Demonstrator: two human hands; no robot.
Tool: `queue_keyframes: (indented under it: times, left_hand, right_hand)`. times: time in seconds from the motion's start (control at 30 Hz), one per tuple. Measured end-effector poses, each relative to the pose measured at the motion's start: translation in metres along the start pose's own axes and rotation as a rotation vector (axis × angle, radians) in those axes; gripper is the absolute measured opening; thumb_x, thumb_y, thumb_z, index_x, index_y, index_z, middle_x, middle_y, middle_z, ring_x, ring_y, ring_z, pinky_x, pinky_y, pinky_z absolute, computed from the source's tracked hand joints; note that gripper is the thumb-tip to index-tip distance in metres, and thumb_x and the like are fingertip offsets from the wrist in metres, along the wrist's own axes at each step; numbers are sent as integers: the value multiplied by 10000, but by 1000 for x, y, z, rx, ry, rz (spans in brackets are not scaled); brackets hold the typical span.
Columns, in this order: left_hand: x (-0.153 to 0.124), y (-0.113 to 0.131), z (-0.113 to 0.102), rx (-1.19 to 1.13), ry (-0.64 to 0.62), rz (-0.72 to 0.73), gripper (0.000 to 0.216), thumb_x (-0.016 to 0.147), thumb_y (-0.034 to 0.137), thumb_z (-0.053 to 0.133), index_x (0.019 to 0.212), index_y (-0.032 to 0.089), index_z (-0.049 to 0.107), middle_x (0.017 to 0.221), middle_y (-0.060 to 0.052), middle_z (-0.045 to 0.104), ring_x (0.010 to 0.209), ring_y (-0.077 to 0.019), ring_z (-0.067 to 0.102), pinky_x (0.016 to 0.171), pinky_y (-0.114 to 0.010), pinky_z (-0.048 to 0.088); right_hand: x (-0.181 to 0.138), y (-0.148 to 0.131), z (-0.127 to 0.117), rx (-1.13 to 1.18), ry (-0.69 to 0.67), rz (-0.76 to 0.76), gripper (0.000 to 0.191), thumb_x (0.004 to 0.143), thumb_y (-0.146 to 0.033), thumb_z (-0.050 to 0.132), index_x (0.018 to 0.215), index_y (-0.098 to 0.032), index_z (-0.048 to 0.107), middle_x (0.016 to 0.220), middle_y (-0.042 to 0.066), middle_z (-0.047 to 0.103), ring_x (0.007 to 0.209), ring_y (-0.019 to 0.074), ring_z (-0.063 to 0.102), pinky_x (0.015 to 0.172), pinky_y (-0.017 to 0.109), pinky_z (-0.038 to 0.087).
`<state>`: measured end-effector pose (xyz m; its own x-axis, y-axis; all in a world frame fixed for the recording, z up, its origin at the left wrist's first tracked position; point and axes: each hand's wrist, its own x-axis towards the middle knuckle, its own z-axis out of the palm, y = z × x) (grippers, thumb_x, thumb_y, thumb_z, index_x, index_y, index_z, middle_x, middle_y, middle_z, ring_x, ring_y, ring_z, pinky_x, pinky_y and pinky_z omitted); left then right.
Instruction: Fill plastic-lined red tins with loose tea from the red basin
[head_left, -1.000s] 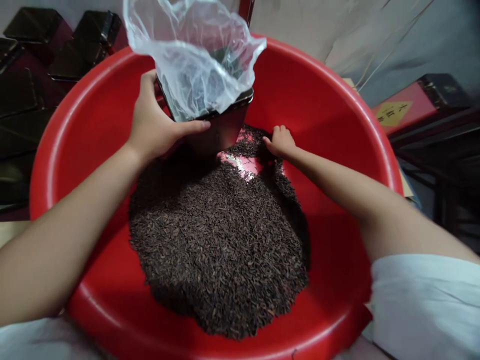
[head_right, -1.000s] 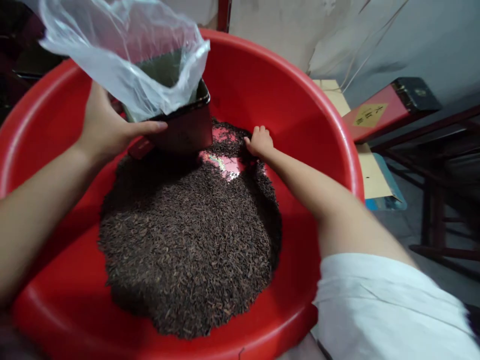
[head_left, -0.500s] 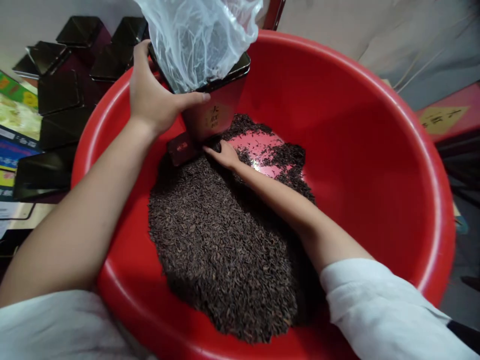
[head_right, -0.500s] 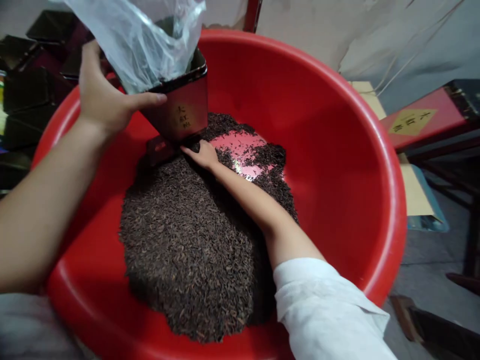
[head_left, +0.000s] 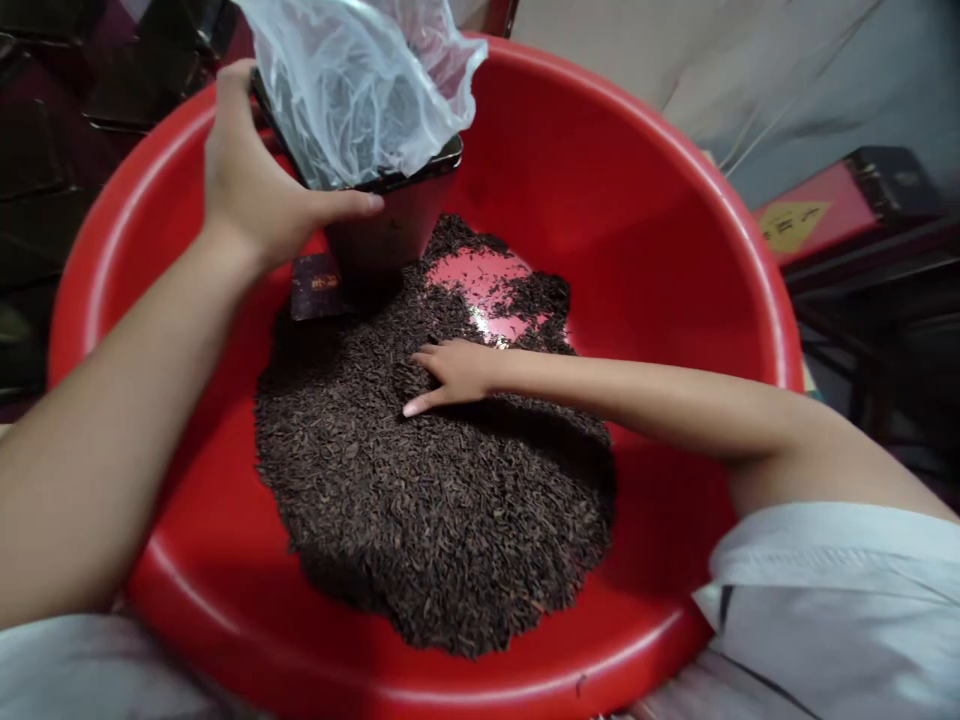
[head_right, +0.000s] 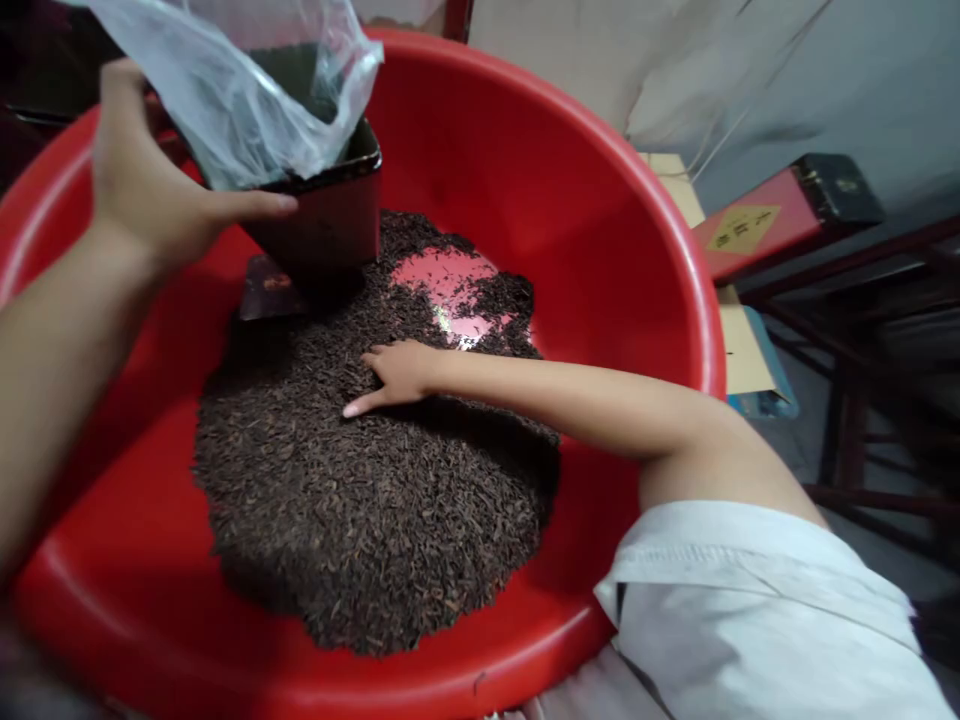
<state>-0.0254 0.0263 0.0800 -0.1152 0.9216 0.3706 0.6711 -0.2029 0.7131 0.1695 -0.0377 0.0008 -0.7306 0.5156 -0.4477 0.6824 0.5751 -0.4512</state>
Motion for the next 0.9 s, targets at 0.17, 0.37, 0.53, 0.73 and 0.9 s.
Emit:
queue_keyframes:
  times: [0.17,0.37,0.53,0.73,0.9]
  left_hand:
    - [1,-7,-2,51,-8,28,867,385,116,851,1092,224,361,1247,-19,504,1160,-243,497,1006,-407,451]
    - [1,-8,2,56,-16,56,888,364,87,835,1084,229,335,1229,-3,502,1149,-229,499,1012,-410,445]
    - [-2,-7,3,106,-52,88,925,349,188,861,1080,238,297,1254,-17,481,1176,-220,482,1006,-391,450]
    - [3,-18,3,123,-94,189,1002,356,351,857,1117,212,222,1264,-31,429,1217,-195,439,1010,-349,435]
    - [3,-21,3,60,-112,249,1075,326,454,873,1156,199,240,1282,-50,428,1241,-234,423,1028,-373,420]
  right_hand:
    - [-47,-29,19,-149,275,-159,1020,714,-750,472,1406,-16,318,1480,267,233,1355,432,253,1102,595,167]
    - [-97,-52,61,136,89,-635,1057,627,-719,613,1452,-169,246,1533,165,162,1420,345,136,1121,552,177]
    - [-82,-45,58,159,96,-669,928,601,-635,694,1366,-194,409,1427,165,336,1317,312,322,1084,454,284]
    - [-62,-35,42,-18,29,-492,815,600,-477,741,1283,-132,461,1218,156,514,1084,280,503,929,419,416]
    - [-27,10,27,-236,92,-183,744,646,-391,732,1281,-123,453,1228,160,531,1115,310,501,940,462,388]
